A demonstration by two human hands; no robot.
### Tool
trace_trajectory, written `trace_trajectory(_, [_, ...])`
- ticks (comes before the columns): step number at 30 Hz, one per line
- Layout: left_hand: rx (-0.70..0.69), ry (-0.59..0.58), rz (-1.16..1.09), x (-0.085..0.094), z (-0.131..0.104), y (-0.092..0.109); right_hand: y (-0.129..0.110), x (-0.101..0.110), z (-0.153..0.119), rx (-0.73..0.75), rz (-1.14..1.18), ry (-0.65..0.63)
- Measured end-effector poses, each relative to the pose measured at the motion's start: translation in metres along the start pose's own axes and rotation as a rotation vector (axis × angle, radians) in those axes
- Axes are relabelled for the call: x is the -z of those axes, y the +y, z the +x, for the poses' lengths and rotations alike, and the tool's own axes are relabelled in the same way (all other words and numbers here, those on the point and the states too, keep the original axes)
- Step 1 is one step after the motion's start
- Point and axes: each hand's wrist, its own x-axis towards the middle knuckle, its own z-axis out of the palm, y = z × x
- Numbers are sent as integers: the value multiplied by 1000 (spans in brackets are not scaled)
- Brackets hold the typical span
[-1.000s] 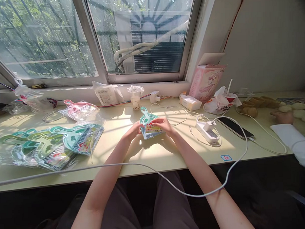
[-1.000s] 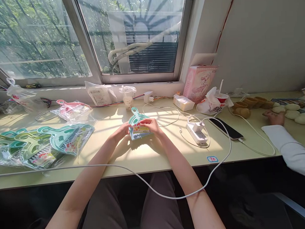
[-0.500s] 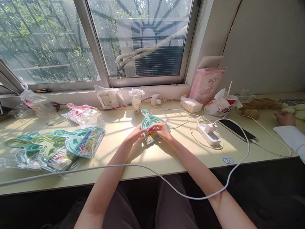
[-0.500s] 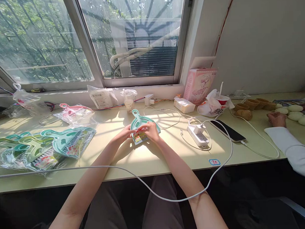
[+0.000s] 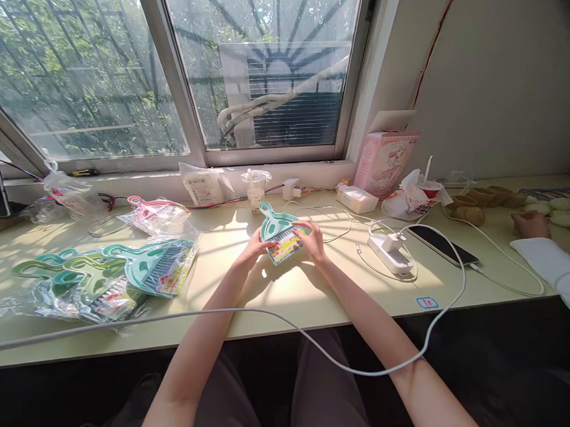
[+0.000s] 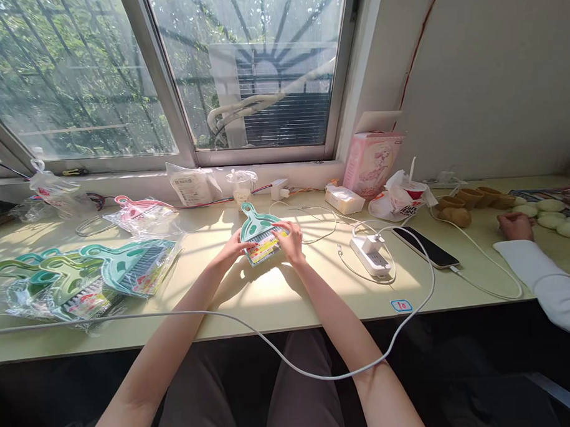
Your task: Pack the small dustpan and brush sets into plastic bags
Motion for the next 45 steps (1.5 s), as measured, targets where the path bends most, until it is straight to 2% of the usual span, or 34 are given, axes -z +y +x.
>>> trace_trajectory(2, [-19, 24, -12, 2, 1, 5, 1, 7, 4, -86, -87, 166])
trace_trajectory(4, [-45, 24, -5, 4, 3, 8, 3, 12, 8, -187, -78, 232])
trace_trajectory(9, [-107, 15, 52, 7, 9, 6, 12, 14, 16, -399, 286, 21])
trace_trajectory(13, [-149, 19, 64, 8, 12, 3, 17, 15, 19, -386, 400, 20])
trace_trajectory(19, [-148, 43, 70, 7, 10, 2, 13, 10, 15, -398, 414, 42])
trace_trajectory(21, [-184, 56, 59, 7, 11, 1, 4, 1, 7, -393, 472, 7])
trace_trajectory(24, [-237, 91, 48, 8, 11, 0, -10, -19, -10, -346, 650, -122])
trace_trajectory(27, [-265, 75, 44, 12, 11, 0, -14, -34, -23, -347, 770, -202])
trace_trajectory(30, [-270, 27, 75, 15, 10, -4, -5, -39, -22, -427, 789, -140])
trace_trajectory(34, [-187, -67, 170, 18, 17, -11, 10, -36, -13, -483, 827, -46])
trace_trajectory(35, [-165, -60, 178, 20, 21, -11, 12, -34, -11, -484, 837, -24])
trace_trajectory(36, [-151, -10, 195, 23, 25, -9, 13, -32, -9, -483, 843, -5])
trace_trajectory(37, [-154, 93, 250, 28, 29, -6, 13, -30, -8, -483, 845, 12])
trace_trajectory(40, [-246, 560, 565, 55, 40, 11, 13, -23, -4, -494, 837, 59])
trace_trajectory(41, [-280, 676, 652, 67, 42, 17, 13, -21, -2, -500, 828, 69])
trace_trajectory(43, [-288, 805, 893, 90, 41, 26, 15, -19, 0, -502, 812, 72])
trace_trajectory(45, [-212, 840, 1165, 108, 39, 29, 18, -20, 1, -484, 801, 58])
